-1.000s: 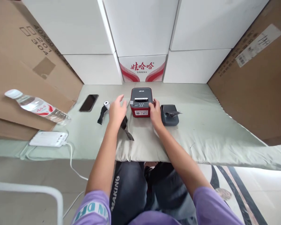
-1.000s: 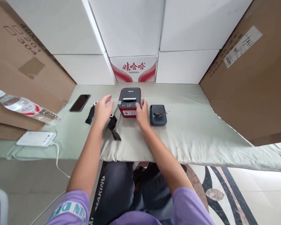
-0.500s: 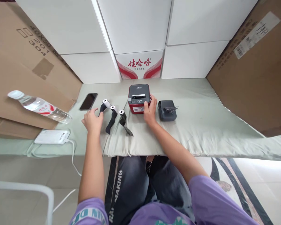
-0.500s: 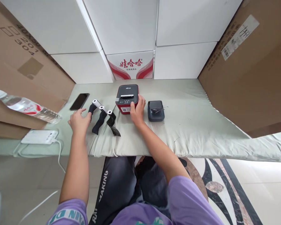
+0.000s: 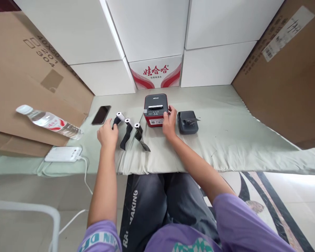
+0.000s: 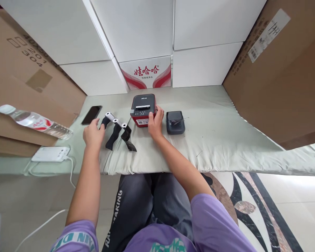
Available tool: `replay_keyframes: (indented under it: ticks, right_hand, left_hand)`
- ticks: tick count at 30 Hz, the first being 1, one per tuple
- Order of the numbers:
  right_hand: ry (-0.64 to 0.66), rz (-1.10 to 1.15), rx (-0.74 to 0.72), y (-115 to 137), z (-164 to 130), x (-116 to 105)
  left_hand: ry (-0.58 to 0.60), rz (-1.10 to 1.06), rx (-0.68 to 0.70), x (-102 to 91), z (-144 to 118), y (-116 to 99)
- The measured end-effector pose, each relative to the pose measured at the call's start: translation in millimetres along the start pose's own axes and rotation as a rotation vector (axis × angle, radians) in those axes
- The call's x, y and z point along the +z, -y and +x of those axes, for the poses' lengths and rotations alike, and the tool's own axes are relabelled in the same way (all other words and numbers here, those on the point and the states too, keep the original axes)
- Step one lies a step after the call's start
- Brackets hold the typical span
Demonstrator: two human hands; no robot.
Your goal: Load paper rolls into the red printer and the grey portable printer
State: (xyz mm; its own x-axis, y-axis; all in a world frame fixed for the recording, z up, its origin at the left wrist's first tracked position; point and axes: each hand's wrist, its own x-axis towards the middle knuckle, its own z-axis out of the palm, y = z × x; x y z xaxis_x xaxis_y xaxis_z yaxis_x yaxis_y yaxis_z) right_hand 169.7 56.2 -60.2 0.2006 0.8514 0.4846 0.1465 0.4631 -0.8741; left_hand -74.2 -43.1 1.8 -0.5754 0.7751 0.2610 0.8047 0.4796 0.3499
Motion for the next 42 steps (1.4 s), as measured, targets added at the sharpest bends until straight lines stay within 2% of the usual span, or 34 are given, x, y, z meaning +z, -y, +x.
replay_keyframes:
  ticks: [3, 5, 8, 11, 14, 16, 19, 21, 22, 23, 25, 28, 30, 32, 34, 37, 42]
  right_hand:
    - [-0.013, -0.043, -0.104, 12, 7, -12]
    - [-0.042, -0.076, -0.213, 20, 13, -23]
    - [-0.059, -0.108, -0.320, 23, 20, -34]
    - [-0.011, -0.124, -0.311, 18, 20, -34]
    - [0.048, -0.141, -0.299, 19, 9, -39]
    - [0.105, -0.174, -0.389, 26, -2, -57]
    - [0.155, -0.235, -0.648, 40, -13, -103]
    - [0.078, -0.270, -0.792, 40, -11, -135]
    - [0.025, -0.291, -0.799, 36, -6, -147]
    - [-0.037, -0.300, -0.752, 28, 1, -157]
    - [-0.167, -0.270, -0.506, 7, 18, -167]
    - [-0.302, -0.188, -0.032, -30, 43, -165]
    - [-0.290, -0.159, 0.142, -47, 51, -161]
    - [-0.193, -0.142, 0.190, -55, 53, -158]
    - [-0.065, -0.135, 0.179, -55, 51, -157]
    - [0.035, -0.130, 0.176, -51, 46, -157]
    - [0.059, -0.145, 0.181, -50, 42, -155]
  left_hand:
    - [-0.152, -0.081, 0.142, 2.7, -25, -6]
    - [-0.190, -0.127, 0.184, 5.6, -41, -9]
    - [-0.124, -0.125, 0.176, 6.6, -51, -11]
    - [-0.063, -0.090, 0.156, 0.8, -46, -13]
    - [0.020, -0.022, 0.202, -6.5, -39, -19]
    - [0.105, 0.045, 0.235, -8.4, -36, -22]
    - [0.182, 0.125, 0.239, -6.0, -36, -24]
    - [0.110, 0.107, 0.260, -3.2, -39, -24]
    - [0.044, 0.070, 0.277, -2.1, -41, -26]
    - [-0.019, 0.023, 0.294, -1.4, -42, -30]
    - [-0.077, -0.069, 0.322, -1.7, -45, -43]
    - [0.050, -0.094, 0.415, -4.1, -41, -78]
    - [0.201, -0.047, 0.502, -4.1, -32, -104]
    - [0.340, 0.006, 0.551, -1.3, -23, -126]
    - [0.410, 0.038, 0.554, 3.9, -15, -140]
    - [0.408, 0.001, 0.551, 13.5, -9, -146]
    - [0.358, -0.112, 0.586, 27.8, 4, -144]
